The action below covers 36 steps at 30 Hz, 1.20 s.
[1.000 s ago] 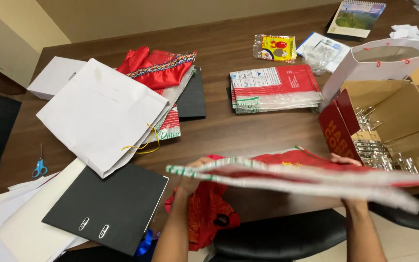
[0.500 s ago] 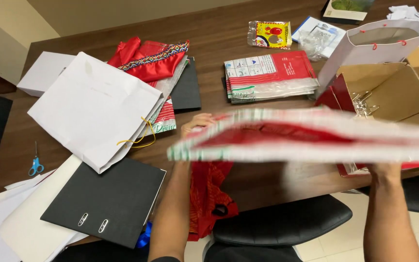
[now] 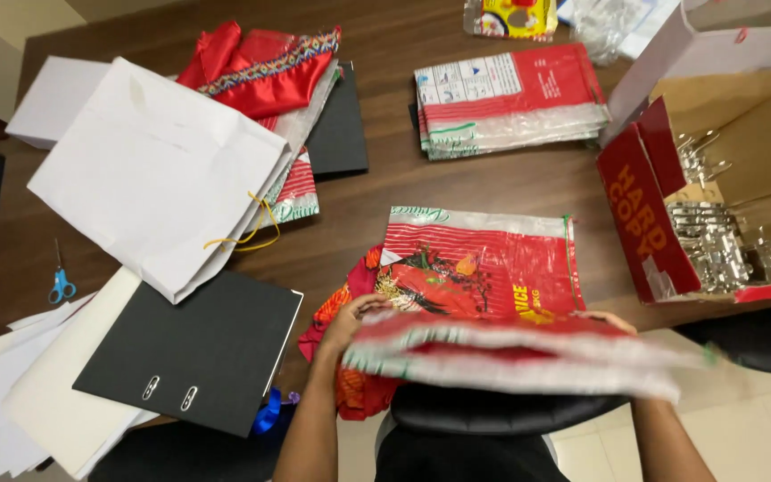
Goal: The person folds a red and orange patterned cloth on a large red and white plastic bag placed on a table. They repeatedly smooth, fold, and adjust the cloth and the bag, stacking the folded items on the table.
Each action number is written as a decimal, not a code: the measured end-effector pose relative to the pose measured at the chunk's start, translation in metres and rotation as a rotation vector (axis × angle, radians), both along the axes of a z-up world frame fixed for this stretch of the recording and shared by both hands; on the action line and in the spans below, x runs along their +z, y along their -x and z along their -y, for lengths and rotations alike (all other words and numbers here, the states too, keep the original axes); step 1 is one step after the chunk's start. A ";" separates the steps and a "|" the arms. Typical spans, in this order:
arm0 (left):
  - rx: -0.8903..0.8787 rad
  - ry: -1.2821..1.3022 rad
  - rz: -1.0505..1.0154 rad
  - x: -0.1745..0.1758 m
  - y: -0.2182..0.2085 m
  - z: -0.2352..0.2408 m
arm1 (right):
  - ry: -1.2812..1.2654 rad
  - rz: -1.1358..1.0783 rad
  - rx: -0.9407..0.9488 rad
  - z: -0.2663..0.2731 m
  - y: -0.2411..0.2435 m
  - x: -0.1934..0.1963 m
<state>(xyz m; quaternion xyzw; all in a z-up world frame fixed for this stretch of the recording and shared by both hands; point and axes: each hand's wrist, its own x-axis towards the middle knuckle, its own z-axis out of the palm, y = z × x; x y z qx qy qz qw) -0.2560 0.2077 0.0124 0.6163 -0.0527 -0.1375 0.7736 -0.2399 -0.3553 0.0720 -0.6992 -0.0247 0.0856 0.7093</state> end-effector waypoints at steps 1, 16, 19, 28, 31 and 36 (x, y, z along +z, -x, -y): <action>0.002 0.000 -0.016 -0.009 0.006 0.007 | 0.022 -0.053 -0.045 -0.005 0.000 -0.017; 0.885 -0.878 -0.148 0.018 -0.022 0.093 | 0.744 -0.345 -0.449 -0.029 -0.026 -0.048; 0.698 -0.390 -0.297 -0.017 -0.023 0.073 | 0.703 -0.252 -0.476 -0.014 -0.032 -0.051; 0.396 -0.189 -0.541 0.086 -0.015 0.074 | 0.002 -0.858 -0.059 0.000 -0.064 -0.004; 0.420 -0.070 -0.561 0.075 -0.011 0.092 | -0.034 -0.677 0.025 0.005 -0.070 -0.022; 0.718 -0.345 -0.386 0.015 -0.013 0.137 | 0.292 -0.371 -0.067 0.016 -0.102 -0.046</action>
